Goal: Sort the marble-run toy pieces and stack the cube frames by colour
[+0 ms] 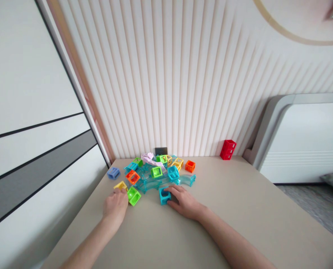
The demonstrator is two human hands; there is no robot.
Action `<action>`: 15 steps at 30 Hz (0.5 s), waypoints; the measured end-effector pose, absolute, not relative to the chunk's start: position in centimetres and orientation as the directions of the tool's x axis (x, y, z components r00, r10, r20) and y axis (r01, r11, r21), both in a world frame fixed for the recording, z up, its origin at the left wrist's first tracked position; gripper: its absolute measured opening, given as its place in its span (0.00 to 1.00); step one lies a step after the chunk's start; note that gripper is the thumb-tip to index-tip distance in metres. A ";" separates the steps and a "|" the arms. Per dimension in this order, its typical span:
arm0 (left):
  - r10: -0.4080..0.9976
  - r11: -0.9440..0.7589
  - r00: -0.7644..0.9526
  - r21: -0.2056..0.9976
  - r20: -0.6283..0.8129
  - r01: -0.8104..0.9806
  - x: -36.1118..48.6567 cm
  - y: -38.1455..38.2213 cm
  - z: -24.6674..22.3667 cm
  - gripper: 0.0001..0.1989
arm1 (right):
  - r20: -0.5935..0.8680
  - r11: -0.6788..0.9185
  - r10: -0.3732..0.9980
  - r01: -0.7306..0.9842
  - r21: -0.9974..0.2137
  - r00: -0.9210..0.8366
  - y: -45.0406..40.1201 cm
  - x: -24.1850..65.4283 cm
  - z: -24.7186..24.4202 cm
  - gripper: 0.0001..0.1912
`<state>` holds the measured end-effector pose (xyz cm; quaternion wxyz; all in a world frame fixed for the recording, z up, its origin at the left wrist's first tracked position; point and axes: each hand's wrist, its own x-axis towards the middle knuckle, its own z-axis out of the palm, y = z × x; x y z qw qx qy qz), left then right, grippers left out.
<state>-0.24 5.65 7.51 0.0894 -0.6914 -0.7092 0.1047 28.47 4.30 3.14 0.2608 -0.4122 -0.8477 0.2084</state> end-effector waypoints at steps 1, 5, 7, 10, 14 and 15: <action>0.999 0.017 -0.024 -0.274 -0.021 0.962 -0.2 5.6 7.6 0.22 | 0.272 0.575 0.807 0.590 -0.566 -0.525 4.3 28.5 3.1 0.21; 0.999 -0.010 -0.005 -0.279 -0.054 0.960 0.0 5.9 7.7 0.23 | 0.276 0.578 0.805 0.590 -0.564 -0.525 4.4 28.5 2.8 0.21; 0.997 -0.032 0.011 -0.282 -0.077 0.959 0.1 6.1 7.8 0.23 | 0.279 0.580 0.805 0.593 -0.559 -0.524 4.4 28.5 2.8 0.21; 0.994 -0.072 0.043 -0.286 -0.105 0.956 0.1 6.4 7.9 0.21 | 0.273 0.579 0.806 0.605 -0.546 -0.525 4.3 28.5 3.0 0.21; 0.989 -0.112 0.076 -0.298 -0.128 0.948 0.1 6.3 8.0 0.17 | 0.268 0.580 0.806 0.611 -0.539 -0.528 4.2 28.5 3.1 0.21; 0.988 -0.117 0.080 -0.302 -0.133 0.946 0.1 6.3 8.0 0.17 | 0.268 0.581 0.805 0.611 -0.538 -0.530 4.2 28.5 3.1 0.22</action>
